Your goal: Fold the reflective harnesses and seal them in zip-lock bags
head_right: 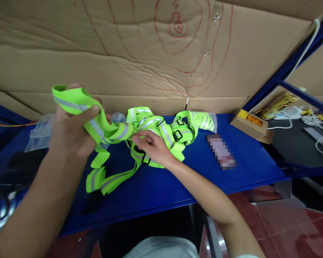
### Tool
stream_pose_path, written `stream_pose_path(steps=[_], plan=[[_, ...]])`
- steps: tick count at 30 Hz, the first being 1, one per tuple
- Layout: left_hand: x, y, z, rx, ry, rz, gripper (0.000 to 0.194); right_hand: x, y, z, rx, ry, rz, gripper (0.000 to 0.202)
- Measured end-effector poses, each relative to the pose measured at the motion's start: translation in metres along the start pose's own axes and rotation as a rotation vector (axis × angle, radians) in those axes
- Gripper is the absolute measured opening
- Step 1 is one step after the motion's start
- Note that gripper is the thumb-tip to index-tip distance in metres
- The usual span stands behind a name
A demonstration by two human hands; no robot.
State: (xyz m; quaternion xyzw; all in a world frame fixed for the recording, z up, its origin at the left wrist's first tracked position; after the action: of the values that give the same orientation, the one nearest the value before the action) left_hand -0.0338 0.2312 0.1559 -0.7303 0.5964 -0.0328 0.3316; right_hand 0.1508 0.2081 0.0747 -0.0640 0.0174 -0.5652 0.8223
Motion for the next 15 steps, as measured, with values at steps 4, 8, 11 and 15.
stream_pose_path(steps=[4, 8, 11, 15], plan=[[0.003, -0.018, 0.005, -0.070, 0.078, 0.155, 0.049, 0.005, -0.007, 0.009, -0.095, -0.012, 0.064, 0.057], [0.009, -0.018, 0.012, -0.201, -0.005, 0.234, 0.030, 0.007, -0.005, 0.009, -0.278, -0.088, 0.066, 0.052], [0.012, -0.007, 0.017, -0.256, -0.111, 0.261, 0.022, 0.005, 0.002, 0.005, -0.327, -0.099, -0.010, 0.047], [0.013, 0.010, 0.016, -0.228, -0.143, 0.167, 0.030, 0.003, 0.005, -0.002, -0.297, -0.148, -0.009, 0.047]])
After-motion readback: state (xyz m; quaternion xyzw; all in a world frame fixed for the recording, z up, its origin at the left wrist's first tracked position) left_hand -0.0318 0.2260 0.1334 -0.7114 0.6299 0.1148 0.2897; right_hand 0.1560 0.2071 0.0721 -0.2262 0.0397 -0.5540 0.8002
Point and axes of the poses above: each hand's wrist, its own x-axis away from the middle knuckle, its own y-axis out of the back of the hand, z = x × y, the point moved 4 cm from there along -x, towards the middle knuckle, and after that the axes turned 6 degrees about -y, right-handed, at the moved point
